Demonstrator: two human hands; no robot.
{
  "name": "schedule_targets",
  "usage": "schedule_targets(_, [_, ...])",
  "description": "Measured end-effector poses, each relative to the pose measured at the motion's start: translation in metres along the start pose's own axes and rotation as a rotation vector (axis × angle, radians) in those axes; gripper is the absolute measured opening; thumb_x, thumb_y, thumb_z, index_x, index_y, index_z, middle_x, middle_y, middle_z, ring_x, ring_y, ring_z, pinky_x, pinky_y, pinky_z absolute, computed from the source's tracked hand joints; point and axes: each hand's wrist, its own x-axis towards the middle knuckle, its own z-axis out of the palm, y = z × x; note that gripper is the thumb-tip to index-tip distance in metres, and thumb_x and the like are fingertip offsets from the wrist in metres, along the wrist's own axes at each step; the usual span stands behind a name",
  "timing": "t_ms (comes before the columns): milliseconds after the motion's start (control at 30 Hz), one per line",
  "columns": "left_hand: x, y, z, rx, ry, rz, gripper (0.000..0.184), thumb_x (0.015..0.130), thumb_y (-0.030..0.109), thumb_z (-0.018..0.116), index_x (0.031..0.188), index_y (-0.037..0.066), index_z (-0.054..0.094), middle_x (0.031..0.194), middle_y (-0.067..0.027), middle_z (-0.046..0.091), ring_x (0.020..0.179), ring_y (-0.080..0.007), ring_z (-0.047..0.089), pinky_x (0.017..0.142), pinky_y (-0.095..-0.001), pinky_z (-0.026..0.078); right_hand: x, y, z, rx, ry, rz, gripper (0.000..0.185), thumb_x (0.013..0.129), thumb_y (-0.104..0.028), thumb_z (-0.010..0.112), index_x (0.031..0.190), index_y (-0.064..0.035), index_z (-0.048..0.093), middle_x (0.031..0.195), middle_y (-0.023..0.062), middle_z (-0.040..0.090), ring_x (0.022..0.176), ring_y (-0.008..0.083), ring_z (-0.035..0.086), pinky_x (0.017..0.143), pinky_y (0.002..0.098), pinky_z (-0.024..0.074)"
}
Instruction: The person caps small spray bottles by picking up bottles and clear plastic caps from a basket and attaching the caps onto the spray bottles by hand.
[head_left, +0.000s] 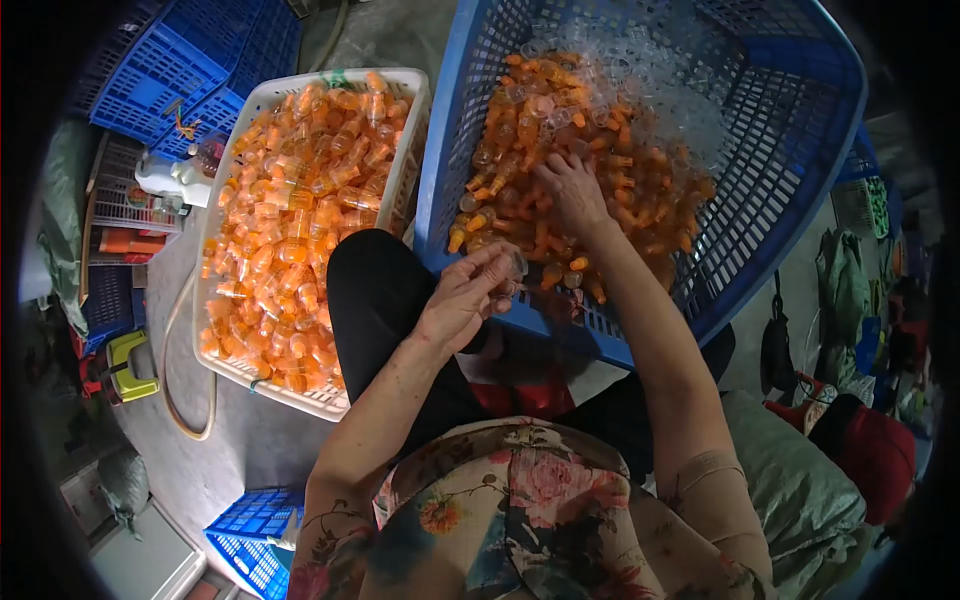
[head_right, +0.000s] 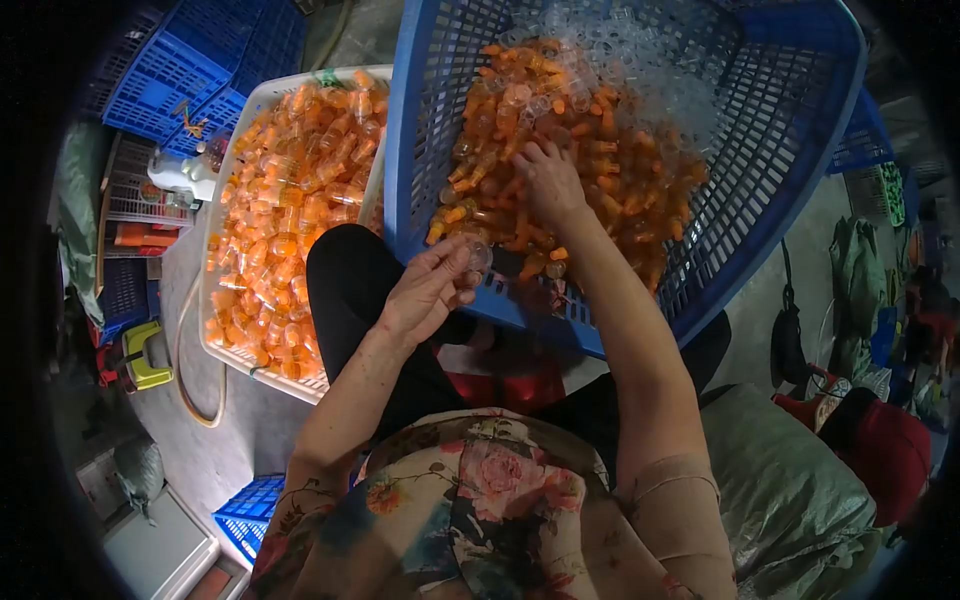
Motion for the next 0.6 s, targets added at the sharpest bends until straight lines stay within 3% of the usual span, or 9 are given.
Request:
schedule_targets(67, [0.003, 0.000, 0.004, -0.035, -0.072, 0.059, 0.031, 0.093, 0.026, 0.063, 0.116, 0.006, 0.057, 0.086, 0.0013, 0.057, 0.072, -0.0047, 0.052, 0.057, -0.0195, 0.043, -0.034, 0.015, 0.013, 0.026, 0.026, 0.044, 0.066, 0.068, -0.011, 0.075, 0.128, -0.0106, 0.048, 0.120, 0.0114, 0.053, 0.115, 0.0342, 0.046, 0.105, 0.0438, 0.0312])
schedule_targets(133, [0.007, 0.000, 0.003, -0.023, -0.123, 0.057, 0.030, 0.093, 0.024, 0.062, 0.118, 0.007, 0.056, 0.091, 0.0008, 0.059, 0.073, -0.0056, 0.053, 0.059, -0.0193, 0.044, -0.073, 0.028, 0.017, 0.394, 0.070, 0.195, 0.046, 0.082, -0.008, 0.063, 0.126, -0.0070, 0.047, 0.116, 0.0153, 0.057, 0.104, 0.0363, 0.055, 0.086, 0.0445, 0.0467])
schedule_targets(233, [0.005, 0.000, 0.005, -0.055, -0.228, 0.002, 0.030, 0.093, 0.018, 0.061, 0.120, 0.007, 0.055, 0.099, -0.0002, 0.062, 0.077, -0.0069, 0.057, 0.061, -0.0195, 0.046, -0.110, 0.015, -0.016, 0.572, 0.123, 0.457, 0.039, 0.090, -0.015, 0.058, 0.126, -0.0038, 0.047, 0.103, 0.0153, 0.061, 0.091, 0.0316, 0.061, 0.078, 0.0385, 0.0498])
schedule_targets(333, [-0.002, 0.001, 0.006, -0.036, -0.184, -0.057, 0.030, 0.090, 0.018, 0.066, 0.117, 0.007, 0.057, 0.096, 0.0003, 0.061, 0.079, -0.0061, 0.057, 0.062, -0.0192, 0.048, -0.138, 0.006, -0.039, 0.617, 0.340, 0.183, 0.035, 0.094, -0.019, 0.056, 0.124, -0.0018, 0.049, 0.099, 0.0133, 0.062, 0.087, 0.0258, 0.061, 0.077, 0.0353, 0.0491])
schedule_targets(367, [-0.004, 0.001, 0.004, 0.006, -0.174, -0.021, 0.031, 0.090, 0.017, 0.065, 0.118, 0.006, 0.056, 0.098, -0.0012, 0.062, 0.080, -0.0073, 0.058, 0.062, -0.0207, 0.049, -0.148, -0.002, -0.049, 0.621, 0.340, 0.188, 0.035, 0.094, -0.019, 0.056, 0.124, -0.0018, 0.049, 0.099, 0.0133, 0.062, 0.087, 0.0258, 0.061, 0.077, 0.0353, 0.0491])
schedule_targets(433, [-0.002, -0.001, 0.004, 0.055, -0.172, 0.010, 0.032, 0.091, 0.016, 0.064, 0.120, 0.005, 0.055, 0.100, -0.0028, 0.063, 0.081, -0.0085, 0.060, 0.062, -0.0222, 0.050, -0.163, -0.020, -0.068, 0.873, 0.117, 0.323, 0.034, 0.094, -0.021, 0.058, 0.120, -0.0009, 0.052, 0.098, 0.0099, 0.061, 0.086, 0.0181, 0.059, 0.077, 0.0303, 0.0481])
schedule_targets(500, [0.006, -0.006, 0.001, 0.400, -0.128, 0.107, 0.042, 0.088, 0.017, 0.068, 0.124, 0.002, 0.053, 0.105, -0.0036, 0.062, 0.087, -0.0102, 0.061, 0.066, -0.0223, 0.051, -0.181, -0.010, -0.050, 0.930, 0.141, 0.417, 0.033, 0.093, -0.022, 0.058, 0.119, -0.0011, 0.052, 0.097, 0.0076, 0.062, 0.084, 0.0160, 0.059, 0.076, 0.0288, 0.0479])
schedule_targets(533, [0.012, -0.011, 0.004, 0.401, -0.126, 0.105, 0.042, 0.088, 0.017, 0.068, 0.124, 0.002, 0.053, 0.105, -0.0036, 0.062, 0.087, -0.0102, 0.061, 0.066, -0.0223, 0.051, -0.190, -0.006, -0.040, 0.986, 0.156, 0.508, 0.033, 0.093, -0.023, 0.059, 0.118, -0.0012, 0.053, 0.096, 0.0053, 0.062, 0.083, 0.0138, 0.058, 0.075, 0.0273, 0.0478])
schedule_targets(600, [0.036, -0.024, 0.024, 0.568, -0.228, 0.103, 0.050, 0.088, 0.020, 0.067, 0.128, -0.003, 0.049, 0.118, -0.0122, 0.059, 0.101, -0.0199, 0.061, 0.079, -0.0307, 0.052, -0.207, -0.003, -0.024, 1.157, 0.203, 0.571, 0.032, 0.093, -0.021, 0.060, 0.118, -0.0021, 0.054, 0.096, 0.0042, 0.062, 0.081, 0.0121, 0.058, 0.073, 0.0258, 0.0475])
